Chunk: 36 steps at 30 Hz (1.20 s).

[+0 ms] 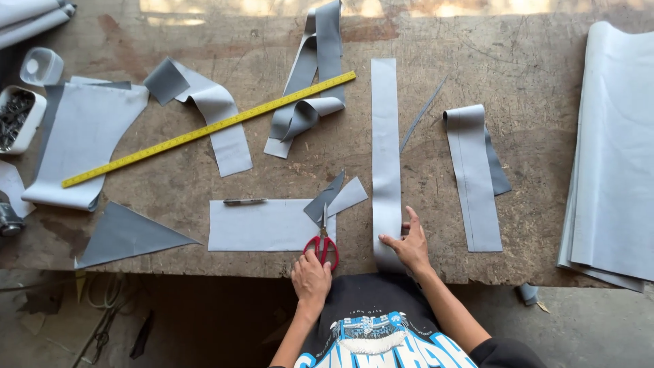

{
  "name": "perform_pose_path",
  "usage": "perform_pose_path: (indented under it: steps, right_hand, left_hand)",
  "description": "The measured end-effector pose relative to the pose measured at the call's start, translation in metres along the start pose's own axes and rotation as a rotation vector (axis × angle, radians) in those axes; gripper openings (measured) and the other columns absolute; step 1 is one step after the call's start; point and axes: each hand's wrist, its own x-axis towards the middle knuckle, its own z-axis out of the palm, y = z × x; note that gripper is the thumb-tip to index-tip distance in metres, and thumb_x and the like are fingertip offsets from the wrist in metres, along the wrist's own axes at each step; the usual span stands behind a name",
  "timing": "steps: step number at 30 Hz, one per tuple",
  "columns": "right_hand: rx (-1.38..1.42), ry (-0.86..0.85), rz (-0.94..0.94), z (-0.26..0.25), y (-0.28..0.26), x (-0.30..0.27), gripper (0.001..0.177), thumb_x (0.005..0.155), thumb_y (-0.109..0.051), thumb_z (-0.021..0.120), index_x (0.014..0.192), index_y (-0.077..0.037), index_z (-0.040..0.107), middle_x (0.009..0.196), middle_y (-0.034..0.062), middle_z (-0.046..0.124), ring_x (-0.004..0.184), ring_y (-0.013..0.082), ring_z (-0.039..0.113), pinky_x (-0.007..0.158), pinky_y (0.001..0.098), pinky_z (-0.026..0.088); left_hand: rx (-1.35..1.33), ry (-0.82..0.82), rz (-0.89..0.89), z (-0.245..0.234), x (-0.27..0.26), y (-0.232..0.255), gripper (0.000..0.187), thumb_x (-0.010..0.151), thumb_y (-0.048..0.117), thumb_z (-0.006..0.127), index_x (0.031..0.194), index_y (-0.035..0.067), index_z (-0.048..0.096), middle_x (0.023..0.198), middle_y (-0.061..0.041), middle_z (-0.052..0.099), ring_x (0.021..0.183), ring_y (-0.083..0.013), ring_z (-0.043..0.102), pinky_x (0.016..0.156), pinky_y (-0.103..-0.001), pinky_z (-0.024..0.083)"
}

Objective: Measuring, marking, and cutting strips of grey upholstery material and fitting them onto a wooden chair frame.

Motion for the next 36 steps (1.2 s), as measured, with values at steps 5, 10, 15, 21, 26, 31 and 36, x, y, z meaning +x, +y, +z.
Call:
perform_pose_path:
  steps: [5, 10, 15, 21, 26, 31, 36]
  right_hand:
    - [-0.001, -0.049, 0.055, 0.000, 0.013, -0.024, 0.111, 0.072, -0.019, 0.093, 0.166, -0.033, 0.034, 0.136, 0.0215, 0.058, 0.117, 0.0446, 0.070, 0.099, 0.0493, 0.059]
    - [0.101, -0.024, 0.048, 0.019, 0.042, -0.034, 0.098, 0.076, -0.006, 0.086, 0.161, -0.030, 0.045, 0.130, 0.0196, 0.059, 0.106, 0.0383, 0.074, 0.088, 0.0452, 0.060]
    - [0.563, -0.085, 0.124, 0.019, 0.030, -0.056, 0.093, 0.081, 0.000, 0.084, 0.162, -0.018, 0.043, 0.146, 0.0246, 0.035, 0.109, 0.0266, 0.060, 0.093, 0.0417, 0.056]
    - [0.144, -0.233, 0.148, 0.021, 0.082, -0.052, 0.068, 0.072, -0.008, 0.088, 0.132, -0.036, 0.076, 0.120, 0.0021, 0.067, 0.093, 0.0171, 0.077, 0.078, 0.0308, 0.063]
    - [0.501, -0.273, 0.227, 0.027, 0.070, -0.069, 0.045, 0.079, 0.005, 0.077, 0.121, -0.011, 0.082, 0.100, 0.0079, 0.072, 0.085, 0.0120, 0.065, 0.076, 0.0303, 0.058]
    - [0.719, -0.277, 0.225, 0.042, 0.088, -0.074, 0.044, 0.078, 0.007, 0.081, 0.121, -0.002, 0.079, 0.096, 0.0111, 0.076, 0.082, 0.0131, 0.071, 0.075, 0.0301, 0.061]
    - [0.786, -0.279, 0.225, 0.050, 0.073, -0.089, 0.057, 0.072, 0.014, 0.081, 0.126, -0.003, 0.078, 0.103, 0.0132, 0.077, 0.088, 0.0178, 0.073, 0.079, 0.0342, 0.063]
  left_hand:
    - [-0.252, -0.388, -0.209, 0.016, 0.005, -0.028, 0.049, 0.080, 0.046, 0.071, 0.123, 0.026, 0.059, 0.106, -0.010, 0.077, 0.105, -0.0384, 0.075, 0.089, -0.050, 0.059]
    - [-0.768, -0.561, -0.303, 0.055, -0.015, -0.051, 0.040, 0.064, 0.027, 0.077, 0.103, 0.019, 0.083, 0.071, -0.005, 0.073, 0.059, -0.0195, 0.073, 0.061, -0.034, 0.056]
    - [-0.896, -0.688, -0.308, 0.025, -0.049, -0.039, 0.041, 0.070, 0.016, 0.075, 0.109, 0.003, 0.076, 0.074, -0.010, 0.070, 0.060, -0.0171, 0.066, 0.050, -0.029, 0.050]
    - [-0.837, -0.683, -0.277, 0.034, -0.063, -0.042, 0.034, 0.074, 0.041, 0.093, 0.085, 0.015, 0.074, 0.069, -0.006, 0.069, 0.072, -0.0213, 0.065, 0.073, -0.032, 0.050]
    - [-0.854, -0.788, -0.206, 0.035, -0.089, -0.046, 0.058, 0.071, 0.028, 0.087, 0.121, 0.007, 0.070, 0.095, -0.010, 0.076, 0.097, -0.0262, 0.073, 0.091, -0.038, 0.054]
    - [-0.786, -0.855, -0.108, 0.027, -0.092, -0.045, 0.076, 0.069, 0.031, 0.083, 0.140, 0.011, 0.064, 0.111, -0.007, 0.079, 0.114, -0.0280, 0.072, 0.102, -0.041, 0.053]
    - [-0.767, -0.966, -0.040, 0.043, -0.085, -0.063, 0.086, 0.066, 0.036, 0.083, 0.146, 0.011, 0.060, 0.117, -0.003, 0.079, 0.119, -0.0260, 0.071, 0.106, -0.040, 0.051]
